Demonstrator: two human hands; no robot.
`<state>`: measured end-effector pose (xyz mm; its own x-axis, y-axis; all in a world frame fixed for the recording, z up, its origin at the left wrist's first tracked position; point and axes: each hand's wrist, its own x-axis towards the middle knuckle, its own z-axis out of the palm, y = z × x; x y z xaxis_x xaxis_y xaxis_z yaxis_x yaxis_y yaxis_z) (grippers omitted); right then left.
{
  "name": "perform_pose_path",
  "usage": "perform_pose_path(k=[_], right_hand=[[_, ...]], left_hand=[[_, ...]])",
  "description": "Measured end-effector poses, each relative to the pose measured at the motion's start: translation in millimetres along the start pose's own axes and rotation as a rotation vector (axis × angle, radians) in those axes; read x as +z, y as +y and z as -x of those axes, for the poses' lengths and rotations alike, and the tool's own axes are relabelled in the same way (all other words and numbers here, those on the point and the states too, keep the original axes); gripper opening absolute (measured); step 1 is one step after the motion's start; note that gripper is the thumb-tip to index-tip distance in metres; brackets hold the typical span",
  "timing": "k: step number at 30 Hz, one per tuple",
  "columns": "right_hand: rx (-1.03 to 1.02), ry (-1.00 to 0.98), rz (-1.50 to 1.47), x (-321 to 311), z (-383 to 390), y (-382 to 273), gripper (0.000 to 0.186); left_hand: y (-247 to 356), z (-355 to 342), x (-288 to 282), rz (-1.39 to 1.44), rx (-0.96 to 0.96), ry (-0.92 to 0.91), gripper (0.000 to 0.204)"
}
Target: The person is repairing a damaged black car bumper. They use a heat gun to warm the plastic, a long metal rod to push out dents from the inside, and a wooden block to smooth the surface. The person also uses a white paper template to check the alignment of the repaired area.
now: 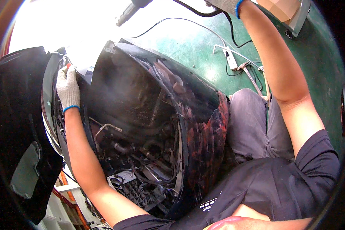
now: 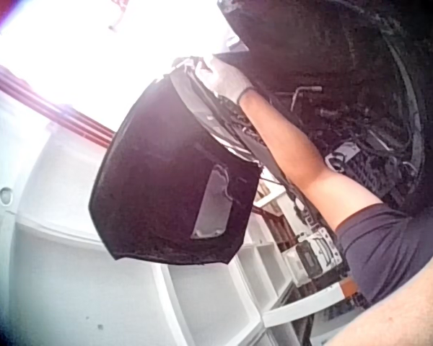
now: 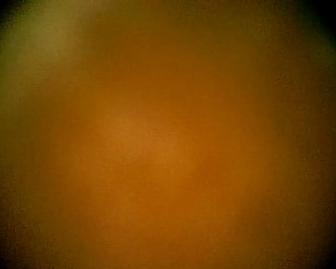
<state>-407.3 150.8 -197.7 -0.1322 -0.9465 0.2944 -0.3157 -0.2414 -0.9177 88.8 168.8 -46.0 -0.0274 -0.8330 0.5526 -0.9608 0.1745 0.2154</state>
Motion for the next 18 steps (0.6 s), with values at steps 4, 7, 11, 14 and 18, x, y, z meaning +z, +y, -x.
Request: perform_pose_path(k=[4,7,11,14,18], right_hand=[[0.014,-0.135,-0.074,-4,8,-14,0.064],[0.055,-0.05,-0.028,-6,7,-13,0.068],[0.078,-0.051,-0.015,-12,9,-12,0.071],[-0.03,-0.137,-0.152,-5,16,-15,0.068],[0.033,0.038,-0.046,0,1,-3,0.066]], left_hand=[[-2,4,-8,0.026,-0.056,0.0,0.036],[1,0,-1,0.0,-0.002,-0.002,0.036],[6,0,5,-0.004,0.014,0.029,0.037],[2,8,-6,-0.015,-0.001,0.028,0.037],[6,-1,2,0.02,0.023,0.0,0.036]])
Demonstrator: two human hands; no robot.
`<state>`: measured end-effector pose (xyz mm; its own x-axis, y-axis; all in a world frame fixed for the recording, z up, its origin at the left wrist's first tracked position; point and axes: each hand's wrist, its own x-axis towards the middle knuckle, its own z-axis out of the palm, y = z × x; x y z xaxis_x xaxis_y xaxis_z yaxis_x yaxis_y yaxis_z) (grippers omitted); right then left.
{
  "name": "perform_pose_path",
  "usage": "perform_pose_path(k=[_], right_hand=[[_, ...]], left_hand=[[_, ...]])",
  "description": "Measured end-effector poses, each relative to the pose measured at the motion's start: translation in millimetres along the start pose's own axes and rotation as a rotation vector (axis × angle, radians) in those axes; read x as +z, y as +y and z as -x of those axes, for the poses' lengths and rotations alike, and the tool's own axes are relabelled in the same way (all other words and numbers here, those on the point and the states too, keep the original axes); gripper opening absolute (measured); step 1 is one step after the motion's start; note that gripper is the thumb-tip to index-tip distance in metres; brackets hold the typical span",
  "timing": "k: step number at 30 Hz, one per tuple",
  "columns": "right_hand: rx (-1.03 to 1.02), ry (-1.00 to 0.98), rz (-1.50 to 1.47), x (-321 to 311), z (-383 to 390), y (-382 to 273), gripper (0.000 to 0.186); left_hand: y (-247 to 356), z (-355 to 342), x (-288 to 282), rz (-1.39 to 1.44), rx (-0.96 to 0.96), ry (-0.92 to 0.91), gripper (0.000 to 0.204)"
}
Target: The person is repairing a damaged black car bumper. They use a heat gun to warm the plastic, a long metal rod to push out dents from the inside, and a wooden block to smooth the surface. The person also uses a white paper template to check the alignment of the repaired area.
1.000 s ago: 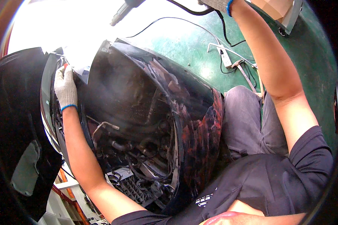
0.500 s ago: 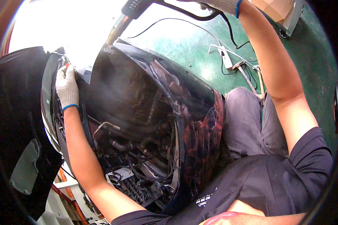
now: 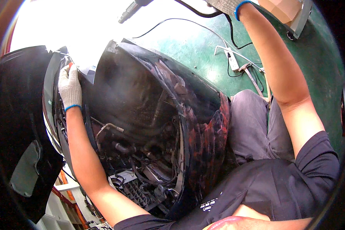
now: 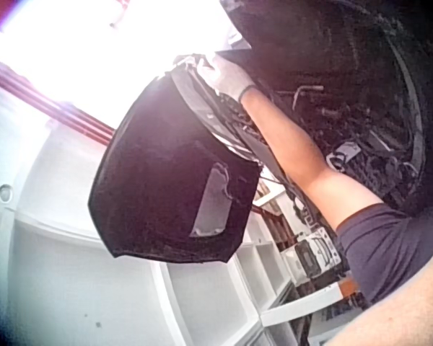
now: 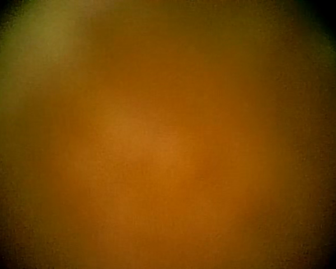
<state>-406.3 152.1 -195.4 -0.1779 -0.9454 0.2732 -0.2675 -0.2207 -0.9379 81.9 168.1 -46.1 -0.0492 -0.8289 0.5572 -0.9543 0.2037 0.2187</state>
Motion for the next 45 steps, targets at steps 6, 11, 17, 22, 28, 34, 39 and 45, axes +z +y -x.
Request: perform_pose_path(k=[6,11,17,22,28,34,39,45], right_hand=[[-0.021,-0.226,-0.175,7,18,-18,0.058],[0.01,-0.133,-0.026,3,2,0,0.058],[-0.007,-0.002,0.004,-1,0,4,0.061],[0.009,-0.224,-0.087,12,5,-4,0.061],[0.016,-0.077,-0.002,4,2,-3,0.059],[-0.045,-0.087,-0.12,11,-1,6,0.057],[-0.011,-0.219,-0.101,3,2,-2,0.066],[-0.02,-0.12,-0.041,3,3,0,0.064]], left_hand=[[-8,13,-18,-0.034,-0.02,0.014,0.037],[-7,1,-4,-0.025,-0.04,-0.006,0.038],[-2,0,3,-0.036,-0.026,-0.007,0.038],[-11,10,-18,-0.071,-0.037,0.02,0.037],[0,1,2,-0.015,-0.009,0.01,0.037],[-3,3,-3,-0.02,-0.009,0.016,0.034],[0,5,-5,-0.019,-0.044,-0.002,0.034],[-5,2,-4,-0.027,-0.012,0.0,0.033]])
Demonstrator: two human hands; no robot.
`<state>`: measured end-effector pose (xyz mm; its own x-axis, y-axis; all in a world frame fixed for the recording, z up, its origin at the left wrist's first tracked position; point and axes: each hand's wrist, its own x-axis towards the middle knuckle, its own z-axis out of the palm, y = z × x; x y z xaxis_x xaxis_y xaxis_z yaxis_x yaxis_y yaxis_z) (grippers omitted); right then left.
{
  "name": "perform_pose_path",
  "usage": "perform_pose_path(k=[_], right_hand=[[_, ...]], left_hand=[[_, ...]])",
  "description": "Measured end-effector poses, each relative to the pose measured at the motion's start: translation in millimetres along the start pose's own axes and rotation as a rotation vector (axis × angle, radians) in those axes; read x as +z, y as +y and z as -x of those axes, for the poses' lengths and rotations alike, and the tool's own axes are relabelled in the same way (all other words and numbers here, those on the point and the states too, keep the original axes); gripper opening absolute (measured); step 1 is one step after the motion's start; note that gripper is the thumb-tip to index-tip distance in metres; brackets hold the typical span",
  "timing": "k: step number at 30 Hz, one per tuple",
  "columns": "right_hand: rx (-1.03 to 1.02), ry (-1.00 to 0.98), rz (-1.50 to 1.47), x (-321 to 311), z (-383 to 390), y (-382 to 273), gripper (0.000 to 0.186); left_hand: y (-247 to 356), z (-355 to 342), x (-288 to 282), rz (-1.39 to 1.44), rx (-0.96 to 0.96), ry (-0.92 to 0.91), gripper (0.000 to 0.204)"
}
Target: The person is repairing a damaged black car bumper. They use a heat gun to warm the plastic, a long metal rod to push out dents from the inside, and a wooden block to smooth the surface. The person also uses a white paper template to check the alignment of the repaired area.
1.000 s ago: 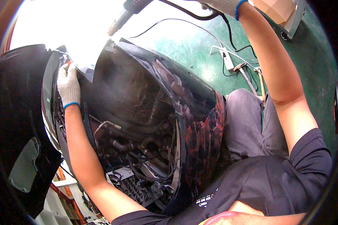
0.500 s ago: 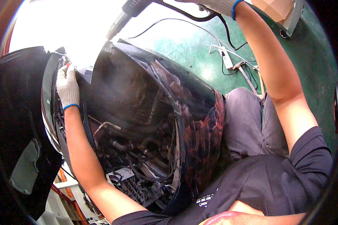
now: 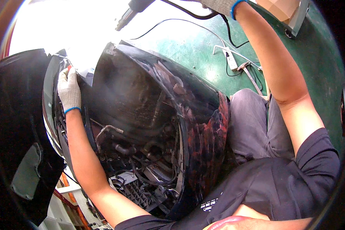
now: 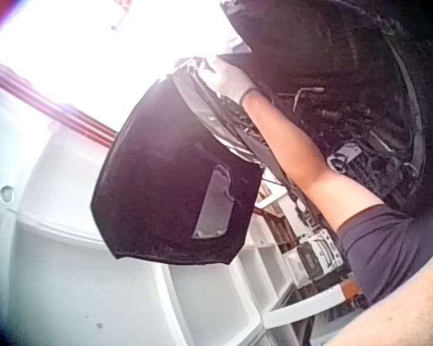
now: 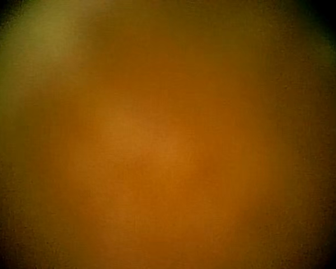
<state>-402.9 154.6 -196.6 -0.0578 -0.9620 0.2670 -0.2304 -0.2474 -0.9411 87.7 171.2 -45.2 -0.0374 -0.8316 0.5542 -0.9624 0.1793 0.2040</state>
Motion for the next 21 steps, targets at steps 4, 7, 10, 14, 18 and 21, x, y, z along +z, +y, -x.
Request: perform_pose_path(k=[4,7,10,14,18,21], right_hand=[[-0.043,-0.086,-0.043,0,-2,-3,0.068],[-0.144,0.151,0.224,6,-10,5,0.064],[-0.049,-0.019,0.042,1,-3,1,0.062],[-0.029,-0.017,-0.024,-2,-1,-6,0.061],[0.002,0.018,0.0,-9,2,-3,0.064],[0.001,-0.023,-0.006,-11,1,-5,0.065]], left_hand=[[1,3,1,0.037,-0.003,0.019,0.034],[0,-1,-1,0.042,-0.05,-0.033,0.035],[-7,-2,-3,-0.048,0.01,-0.006,0.035],[-6,-1,1,0.012,-0.016,-0.003,0.035],[0,-1,4,0.04,-0.033,-0.009,0.034],[2,3,-1,0.02,-0.03,-0.001,0.033]])
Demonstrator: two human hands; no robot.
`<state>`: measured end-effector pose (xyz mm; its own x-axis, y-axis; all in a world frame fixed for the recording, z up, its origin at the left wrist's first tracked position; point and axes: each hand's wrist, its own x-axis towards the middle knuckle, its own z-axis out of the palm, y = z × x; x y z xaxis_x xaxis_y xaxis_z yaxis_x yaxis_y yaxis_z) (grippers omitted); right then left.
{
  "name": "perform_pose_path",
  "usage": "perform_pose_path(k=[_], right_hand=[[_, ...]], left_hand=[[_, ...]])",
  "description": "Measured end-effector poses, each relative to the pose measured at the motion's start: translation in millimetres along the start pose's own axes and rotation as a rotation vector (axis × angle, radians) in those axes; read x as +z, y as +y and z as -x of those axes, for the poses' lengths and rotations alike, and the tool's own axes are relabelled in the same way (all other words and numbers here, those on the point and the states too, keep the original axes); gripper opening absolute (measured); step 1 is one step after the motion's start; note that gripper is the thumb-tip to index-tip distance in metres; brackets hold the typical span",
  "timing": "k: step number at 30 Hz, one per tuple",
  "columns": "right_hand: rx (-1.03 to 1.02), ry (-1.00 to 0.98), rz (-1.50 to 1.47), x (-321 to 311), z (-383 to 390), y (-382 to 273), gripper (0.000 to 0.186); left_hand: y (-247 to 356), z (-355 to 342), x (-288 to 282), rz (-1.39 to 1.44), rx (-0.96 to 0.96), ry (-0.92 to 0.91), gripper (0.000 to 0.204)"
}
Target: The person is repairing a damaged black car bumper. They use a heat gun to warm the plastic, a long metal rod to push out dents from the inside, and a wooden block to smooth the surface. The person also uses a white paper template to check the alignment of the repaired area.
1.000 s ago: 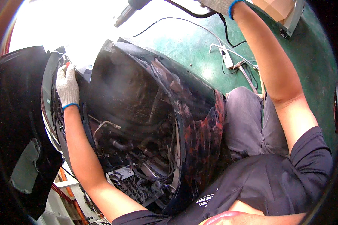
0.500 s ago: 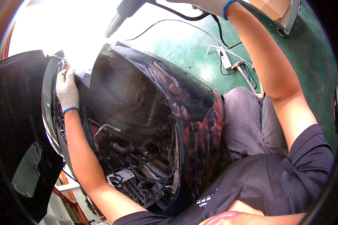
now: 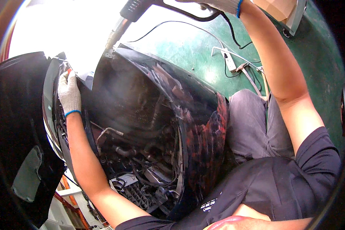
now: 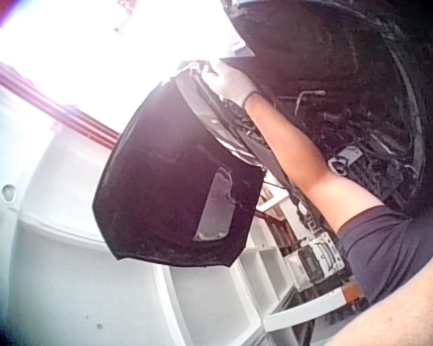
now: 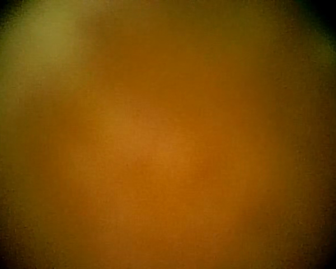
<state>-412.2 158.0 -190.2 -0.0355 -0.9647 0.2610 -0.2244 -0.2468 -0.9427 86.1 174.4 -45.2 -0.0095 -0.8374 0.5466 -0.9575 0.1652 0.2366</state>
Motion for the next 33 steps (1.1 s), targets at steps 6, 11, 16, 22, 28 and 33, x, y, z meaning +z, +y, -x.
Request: perform_pose_path(k=[6,11,16,22,28,33], right_hand=[[-0.012,0.058,-0.051,5,-4,2,0.064],[-0.048,0.022,-0.015,9,-2,-4,0.064],[0.027,-0.048,-0.017,2,2,-4,0.06],[-0.031,0.0,0.007,3,8,-9,0.063],[-0.058,0.048,0.006,7,2,-7,0.065],[0.007,-0.087,-0.039,15,7,-7,0.069]], left_hand=[[-1,-3,4,-0.013,0.03,-0.004,0.033],[7,1,2,-0.006,-0.037,-0.016,0.033],[2,-1,-1,-0.049,0.009,0.0,0.035],[1,-2,2,-0.013,0.013,-0.012,0.036],[2,-5,8,-0.012,0.027,0.002,0.033],[-8,4,-11,-0.042,-0.012,-0.006,0.034]])
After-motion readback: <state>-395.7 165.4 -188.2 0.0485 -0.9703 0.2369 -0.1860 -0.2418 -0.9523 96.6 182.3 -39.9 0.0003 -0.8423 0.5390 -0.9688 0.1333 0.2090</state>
